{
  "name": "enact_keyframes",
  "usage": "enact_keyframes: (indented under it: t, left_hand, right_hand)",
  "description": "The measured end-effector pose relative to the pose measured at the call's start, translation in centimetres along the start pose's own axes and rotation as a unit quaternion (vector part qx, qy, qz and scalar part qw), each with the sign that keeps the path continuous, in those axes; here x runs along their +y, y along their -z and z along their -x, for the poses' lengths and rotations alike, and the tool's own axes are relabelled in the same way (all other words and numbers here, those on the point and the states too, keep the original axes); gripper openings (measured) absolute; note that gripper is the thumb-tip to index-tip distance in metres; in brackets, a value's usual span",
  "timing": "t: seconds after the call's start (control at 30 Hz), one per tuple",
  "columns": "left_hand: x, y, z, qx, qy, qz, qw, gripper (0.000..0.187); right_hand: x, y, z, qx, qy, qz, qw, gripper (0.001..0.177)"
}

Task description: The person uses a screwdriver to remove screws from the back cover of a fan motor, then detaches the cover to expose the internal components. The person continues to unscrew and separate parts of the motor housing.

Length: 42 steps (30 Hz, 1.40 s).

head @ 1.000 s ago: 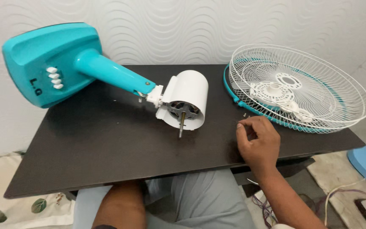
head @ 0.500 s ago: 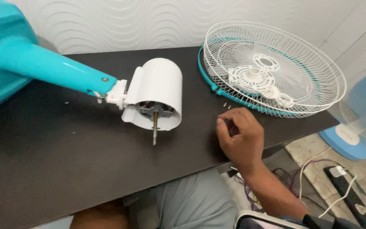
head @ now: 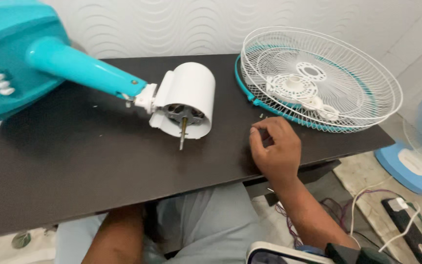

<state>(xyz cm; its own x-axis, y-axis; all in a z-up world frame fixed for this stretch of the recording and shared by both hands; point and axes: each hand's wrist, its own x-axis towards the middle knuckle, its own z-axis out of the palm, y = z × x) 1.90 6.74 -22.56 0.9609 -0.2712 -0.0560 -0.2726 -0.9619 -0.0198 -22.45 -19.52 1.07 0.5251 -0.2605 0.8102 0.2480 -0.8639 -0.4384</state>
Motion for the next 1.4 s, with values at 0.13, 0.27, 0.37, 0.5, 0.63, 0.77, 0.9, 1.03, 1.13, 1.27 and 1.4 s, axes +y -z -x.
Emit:
enact_keyframes:
  t: [0.13,0.27,0.37,0.5,0.63,0.77,0.9,1.03,1.13,1.27,1.4]
  left_hand:
    - [1.5,1.6,5.2,0.024,-0.018,0.018,0.999,0.053]
    - [4.8,5.7,10.9,0.048,-0.082,0.059,0.994,0.052]
    - [5.8,10.1,16.6,0.079,-0.076,0.127,0.986,0.052]
    - [4.8,16.4,25.7,0.013,-0.041,0.157,0.987,0.016]
    - [4.7,22.5,31.4,0.097,-0.09,0.353,0.926,0.025]
    - [4.2,26.5,31.6,0.221,-0.156,0.393,0.879,0.017]
    - [4.7,28.0,29.0,0.277,-0.203,0.447,0.826,0.018]
    - [4.8,27.6,26.0,0.387,-0.267,0.354,0.808,0.029]
    - [3.6,27.2,22.6,0.479,-0.289,0.279,0.781,0.033]
    - [1.2,27.0,17.0,0.479,-0.256,0.214,0.812,0.054]
    - [0.3,27.4,11.0,0.453,-0.25,0.118,0.848,0.091]
  right_hand:
    - [-0.3,0.3,0.1,-0.004,0.017,-0.003,1.0,0.006]
    - [-0.7,1.0,0.0,-0.08,0.022,-0.025,0.996,0.013]
    - [-1.4,1.5,0.7,-0.162,0.021,-0.037,0.986,0.015]
    - [-3.2,2.3,2.8,-0.252,-0.039,-0.131,0.958,0.021]
    - [-5.0,3.6,3.2,-0.365,-0.053,-0.266,0.891,0.032]
    - [-6.6,5.0,3.2,-0.414,-0.112,-0.318,0.845,0.037]
    - [-6.7,5.2,2.3,-0.363,-0.111,-0.221,0.898,0.033]
    - [-4.5,5.7,2.7,-0.184,-0.153,-0.153,0.959,0.028]
    - [-2.1,6.3,3.2,-0.044,-0.237,-0.153,0.958,0.028]
    - [0.0,5.7,3.2,-0.005,-0.284,0.033,0.958,0.032]
    - [0.5,3.5,2.1,-0.073,-0.278,0.12,0.95,0.03]
